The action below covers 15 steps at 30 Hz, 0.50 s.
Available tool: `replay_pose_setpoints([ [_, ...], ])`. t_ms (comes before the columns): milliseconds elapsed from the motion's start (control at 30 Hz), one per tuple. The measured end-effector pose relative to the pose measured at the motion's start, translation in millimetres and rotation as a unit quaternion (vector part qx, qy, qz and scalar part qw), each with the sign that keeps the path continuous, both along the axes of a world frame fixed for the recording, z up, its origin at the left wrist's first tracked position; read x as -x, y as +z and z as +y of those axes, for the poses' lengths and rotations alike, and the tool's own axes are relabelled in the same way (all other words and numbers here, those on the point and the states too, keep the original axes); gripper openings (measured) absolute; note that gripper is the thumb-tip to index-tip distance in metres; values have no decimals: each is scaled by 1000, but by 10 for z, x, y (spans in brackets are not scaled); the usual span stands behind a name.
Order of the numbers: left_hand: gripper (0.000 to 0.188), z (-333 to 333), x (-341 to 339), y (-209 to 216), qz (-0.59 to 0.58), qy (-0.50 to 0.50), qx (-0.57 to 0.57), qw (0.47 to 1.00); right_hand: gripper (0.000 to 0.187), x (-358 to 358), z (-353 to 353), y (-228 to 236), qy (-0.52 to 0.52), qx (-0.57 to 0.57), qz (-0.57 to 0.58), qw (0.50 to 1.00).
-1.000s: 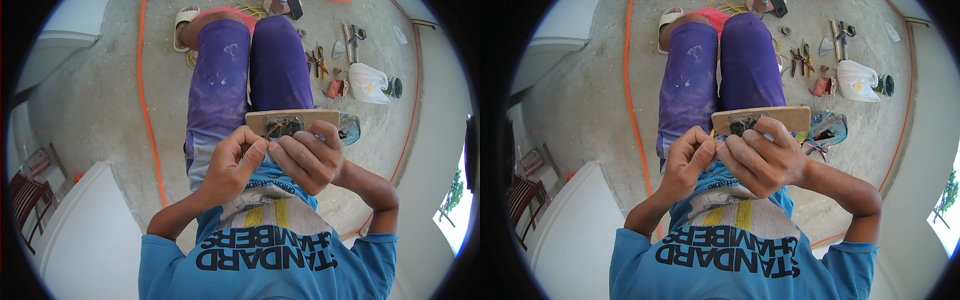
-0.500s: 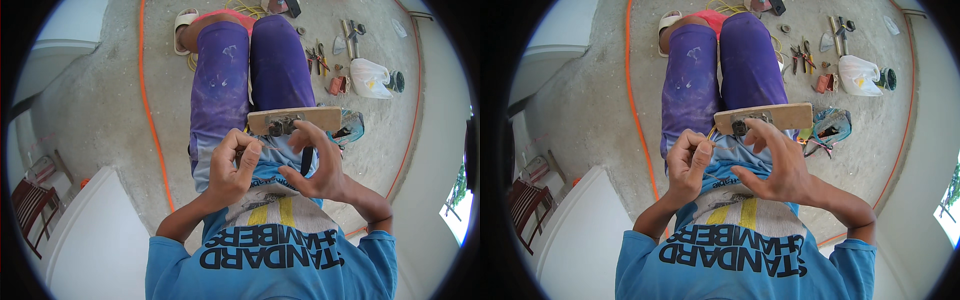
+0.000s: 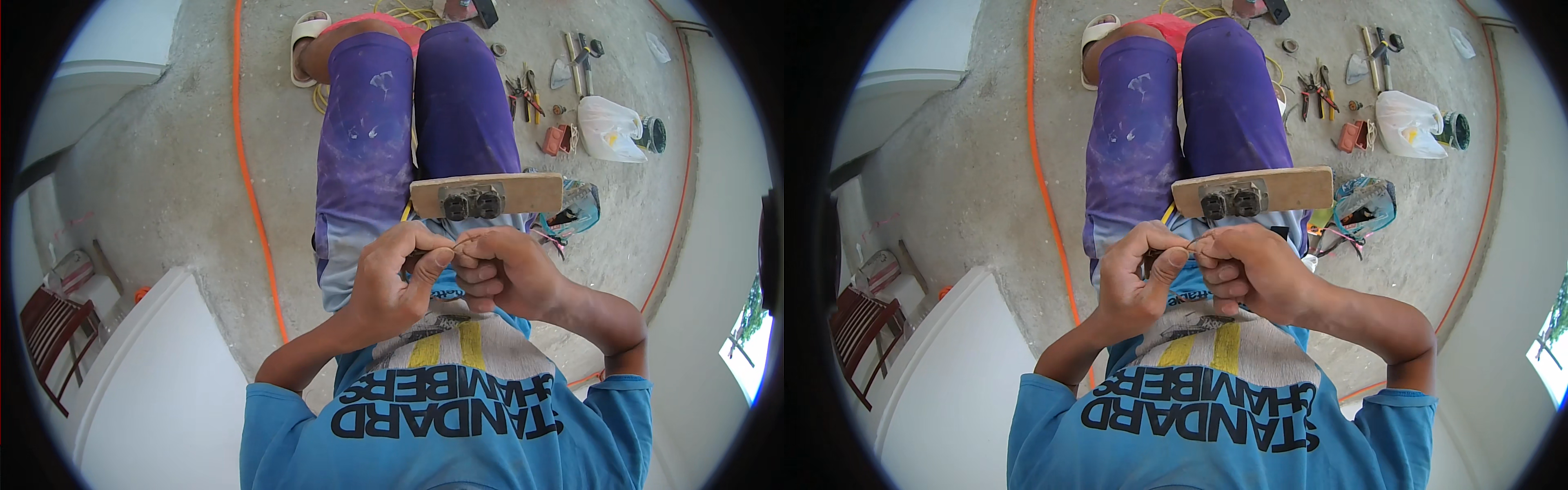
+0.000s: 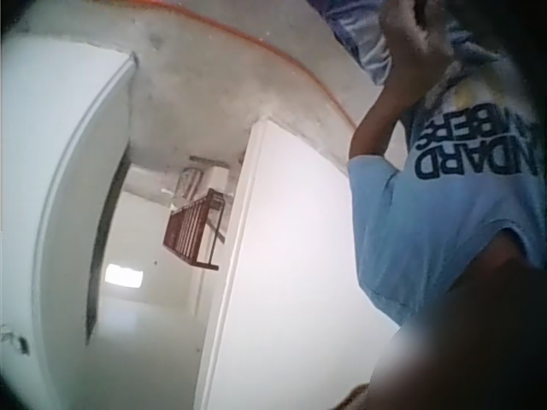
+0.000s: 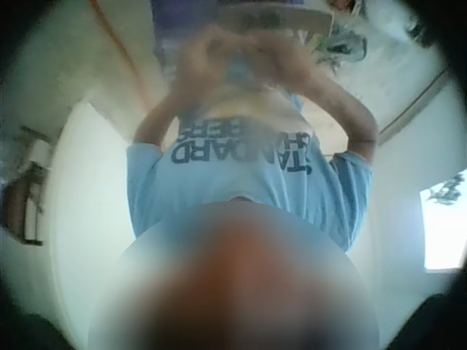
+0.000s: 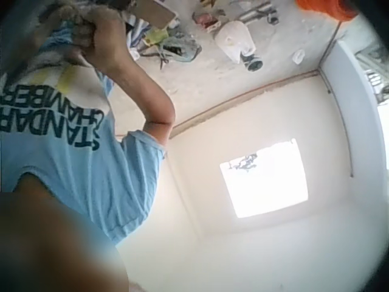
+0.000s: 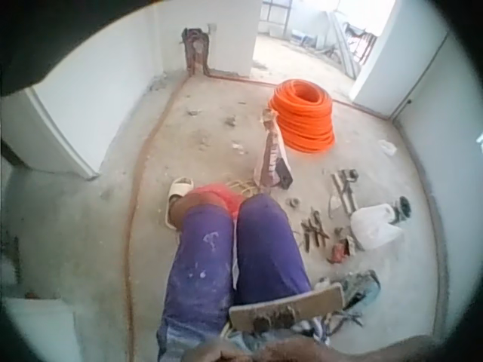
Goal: Assembling an electrical outlet and switch onto a wooden block using a screwdriver and pliers.
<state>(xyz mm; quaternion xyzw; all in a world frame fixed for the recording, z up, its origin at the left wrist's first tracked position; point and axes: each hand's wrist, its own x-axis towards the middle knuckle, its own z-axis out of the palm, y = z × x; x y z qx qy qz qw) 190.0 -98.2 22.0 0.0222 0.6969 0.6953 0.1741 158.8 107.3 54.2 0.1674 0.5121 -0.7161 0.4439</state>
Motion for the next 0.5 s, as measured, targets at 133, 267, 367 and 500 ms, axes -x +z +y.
replay_pose_setpoints([
  [133,19,-44,-1,58,-27,14,-3,1000,18,66,119,93,54,-139,280,948],
  [267,20,-134,47,126,-50,-33,-16,998,49,246,232,6,133,-293,638,700],
  [367,20,-144,98,172,-51,-88,-3,995,43,313,245,-60,184,-234,848,439],
  [500,16,-170,145,220,-67,-126,2,990,20,382,214,-46,238,-192,874,378],
])
